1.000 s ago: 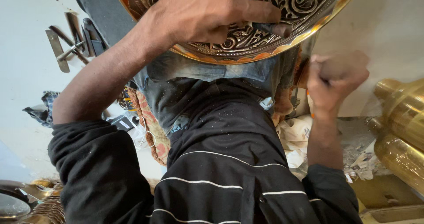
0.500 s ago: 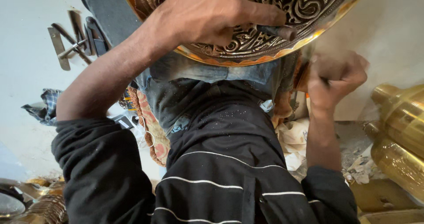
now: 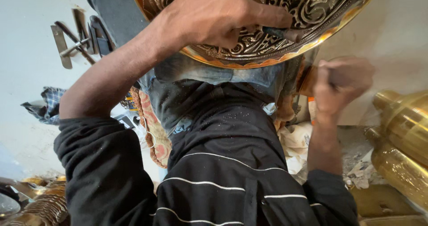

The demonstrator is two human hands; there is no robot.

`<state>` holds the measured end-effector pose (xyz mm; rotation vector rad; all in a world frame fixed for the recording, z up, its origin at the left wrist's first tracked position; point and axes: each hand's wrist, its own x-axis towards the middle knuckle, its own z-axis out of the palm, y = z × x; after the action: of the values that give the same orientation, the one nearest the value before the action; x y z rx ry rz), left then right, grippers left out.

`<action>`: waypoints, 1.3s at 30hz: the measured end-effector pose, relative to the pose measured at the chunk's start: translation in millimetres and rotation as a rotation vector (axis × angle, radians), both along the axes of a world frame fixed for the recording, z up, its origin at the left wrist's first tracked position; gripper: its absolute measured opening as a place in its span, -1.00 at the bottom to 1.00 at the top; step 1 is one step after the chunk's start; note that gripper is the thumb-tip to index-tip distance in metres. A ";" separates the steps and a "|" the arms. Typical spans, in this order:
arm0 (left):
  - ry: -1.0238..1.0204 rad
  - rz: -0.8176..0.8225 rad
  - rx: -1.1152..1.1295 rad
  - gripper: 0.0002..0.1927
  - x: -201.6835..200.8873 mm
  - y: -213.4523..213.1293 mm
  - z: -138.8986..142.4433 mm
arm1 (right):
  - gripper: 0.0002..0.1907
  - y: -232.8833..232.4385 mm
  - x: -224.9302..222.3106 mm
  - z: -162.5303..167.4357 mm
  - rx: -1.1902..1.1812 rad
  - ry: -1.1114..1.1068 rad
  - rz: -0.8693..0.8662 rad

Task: The person holds a large brass plate on their lap and uses a chisel and wooden mallet to engrave intricate patterns into the metal surface. They repeatedly strike the chisel to deepen and refine the design across the plate.

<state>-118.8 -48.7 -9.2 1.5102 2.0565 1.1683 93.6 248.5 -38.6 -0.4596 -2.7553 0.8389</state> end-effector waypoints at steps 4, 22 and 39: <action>0.117 0.029 0.130 -0.12 -0.8 -4.1 1.0 | -0.75 -9.0 -8.5 14.4 -0.139 0.202 0.250; 0.075 0.018 0.084 -0.10 2.0 -5.5 0.0 | -0.71 -8.7 -11.6 6.7 -0.642 0.201 -0.012; 0.048 0.007 0.053 -0.12 0.4 -6.0 0.7 | -0.70 -19.9 -19.4 9.9 -0.041 0.078 0.045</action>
<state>-118.4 -54.6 -8.5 1.5707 2.0790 1.2094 74.2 228.7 -28.7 -0.3662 -2.6905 0.9062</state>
